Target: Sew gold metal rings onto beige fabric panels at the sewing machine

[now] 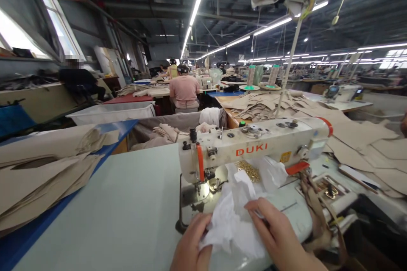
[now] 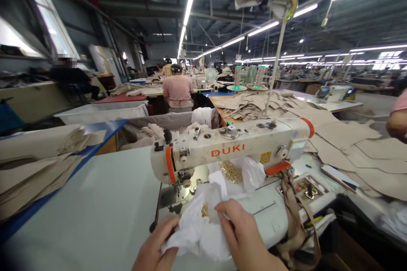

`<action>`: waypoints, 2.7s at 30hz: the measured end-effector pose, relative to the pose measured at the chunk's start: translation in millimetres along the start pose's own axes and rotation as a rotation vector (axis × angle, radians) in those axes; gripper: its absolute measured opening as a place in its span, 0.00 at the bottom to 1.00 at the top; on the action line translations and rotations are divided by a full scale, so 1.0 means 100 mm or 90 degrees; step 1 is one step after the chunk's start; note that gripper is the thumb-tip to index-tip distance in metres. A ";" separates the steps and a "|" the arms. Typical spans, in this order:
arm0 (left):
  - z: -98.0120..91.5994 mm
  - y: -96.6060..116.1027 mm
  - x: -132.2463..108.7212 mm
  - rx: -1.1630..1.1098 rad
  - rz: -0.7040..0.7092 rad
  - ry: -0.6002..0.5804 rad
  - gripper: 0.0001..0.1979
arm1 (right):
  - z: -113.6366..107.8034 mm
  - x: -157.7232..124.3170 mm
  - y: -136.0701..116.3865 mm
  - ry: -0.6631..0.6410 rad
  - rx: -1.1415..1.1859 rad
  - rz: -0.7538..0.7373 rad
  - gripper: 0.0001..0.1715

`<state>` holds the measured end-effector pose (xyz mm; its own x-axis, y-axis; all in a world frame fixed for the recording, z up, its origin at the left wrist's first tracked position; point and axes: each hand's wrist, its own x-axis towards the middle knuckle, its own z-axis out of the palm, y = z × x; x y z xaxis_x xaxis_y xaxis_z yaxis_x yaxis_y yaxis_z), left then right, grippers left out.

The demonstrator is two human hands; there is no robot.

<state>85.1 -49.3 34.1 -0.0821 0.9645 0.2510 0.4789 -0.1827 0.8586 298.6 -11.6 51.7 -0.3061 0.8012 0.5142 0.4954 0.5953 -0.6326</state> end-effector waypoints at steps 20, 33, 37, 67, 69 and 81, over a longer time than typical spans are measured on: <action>0.76 0.10 1.05 0.051 0.075 -0.015 0.13 | -0.44 0.37 0.51 -0.097 -0.362 0.009 0.26; 0.63 0.06 0.84 0.038 0.048 -0.076 0.16 | -0.37 0.43 0.49 -0.116 -0.319 0.061 0.07; 0.75 0.27 0.95 -0.113 -0.005 -0.033 0.14 | -0.30 0.55 0.57 -0.043 -0.225 0.100 0.07; 1.00 -0.05 0.65 0.171 0.155 -0.222 0.21 | -0.33 0.78 0.61 0.295 -0.145 -0.010 0.11; 0.99 -0.03 0.66 0.205 0.163 -0.224 0.20 | -0.35 0.77 0.60 0.312 -0.147 -0.019 0.10; 0.97 0.14 0.80 0.211 0.157 -0.230 0.19 | -0.54 0.83 0.39 0.357 -0.168 -0.087 0.08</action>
<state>169.9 43.2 23.3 0.3449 0.9156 0.2069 0.7005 -0.3978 0.5925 336.1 75.0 101.0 0.0564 0.5221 0.8510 0.6875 0.5978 -0.4123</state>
